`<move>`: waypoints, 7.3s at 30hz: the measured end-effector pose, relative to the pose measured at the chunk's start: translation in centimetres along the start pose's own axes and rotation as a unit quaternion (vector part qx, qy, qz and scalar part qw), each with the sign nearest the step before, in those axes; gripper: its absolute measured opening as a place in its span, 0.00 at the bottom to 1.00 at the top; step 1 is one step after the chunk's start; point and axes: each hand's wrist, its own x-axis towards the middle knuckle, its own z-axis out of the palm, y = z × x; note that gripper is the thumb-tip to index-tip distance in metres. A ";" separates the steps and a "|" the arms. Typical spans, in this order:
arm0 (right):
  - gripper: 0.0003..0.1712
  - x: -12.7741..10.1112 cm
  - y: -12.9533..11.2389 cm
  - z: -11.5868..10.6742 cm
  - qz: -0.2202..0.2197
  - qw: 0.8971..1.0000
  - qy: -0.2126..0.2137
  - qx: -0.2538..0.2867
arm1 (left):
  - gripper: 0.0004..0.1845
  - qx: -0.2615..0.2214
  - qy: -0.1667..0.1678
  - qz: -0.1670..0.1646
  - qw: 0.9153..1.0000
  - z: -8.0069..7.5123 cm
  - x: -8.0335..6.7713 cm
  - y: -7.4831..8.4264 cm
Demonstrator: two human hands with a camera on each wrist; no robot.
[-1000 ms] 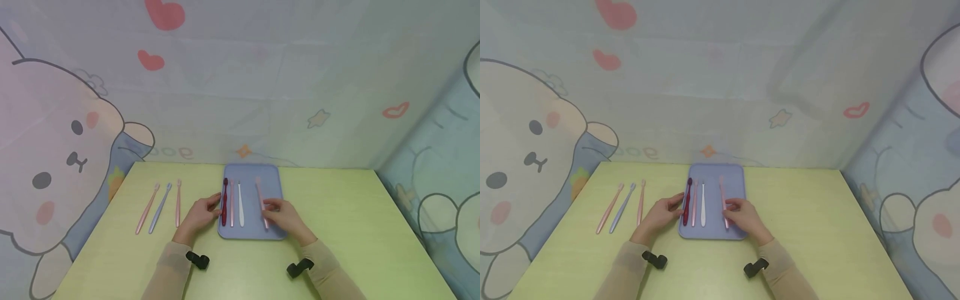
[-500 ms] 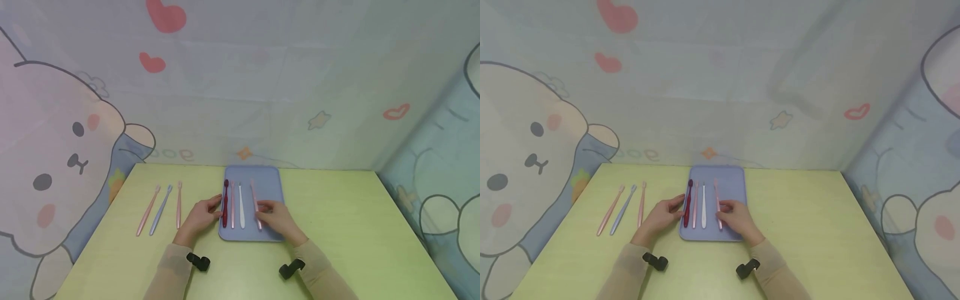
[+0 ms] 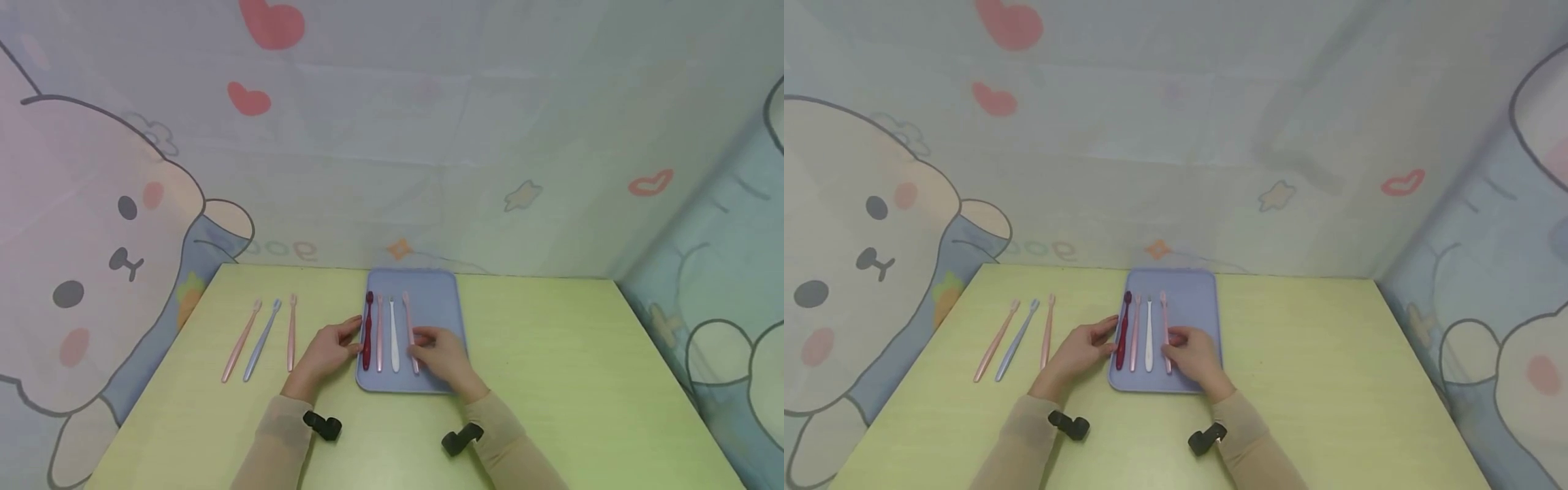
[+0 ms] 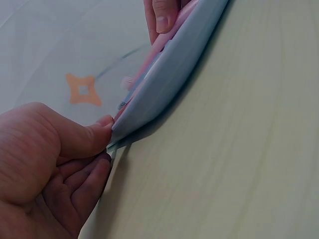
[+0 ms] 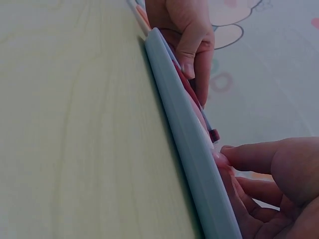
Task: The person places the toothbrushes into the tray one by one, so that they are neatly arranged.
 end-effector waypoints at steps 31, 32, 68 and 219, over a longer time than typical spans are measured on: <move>0.23 -0.3 -1.0 0.4 -0.022 0.999 0.008 -0.048 | 0.31 -0.007 0.004 0.003 1.000 0.2 0.3 -0.5; 0.23 -0.3 -1.1 0.4 -0.019 0.999 0.009 -0.045 | 0.31 -0.007 0.004 0.003 1.000 0.2 0.3 -0.5; 0.27 -0.7 -1.3 -0.4 0.010 1.000 -0.016 -0.016 | 0.31 -0.011 0.005 0.010 1.000 0.0 0.1 -0.1; 0.35 -2.0 6.4 -9.0 0.033 0.997 -0.045 0.047 | 0.25 0.153 0.150 -0.142 0.966 -16.4 -8.9 -7.9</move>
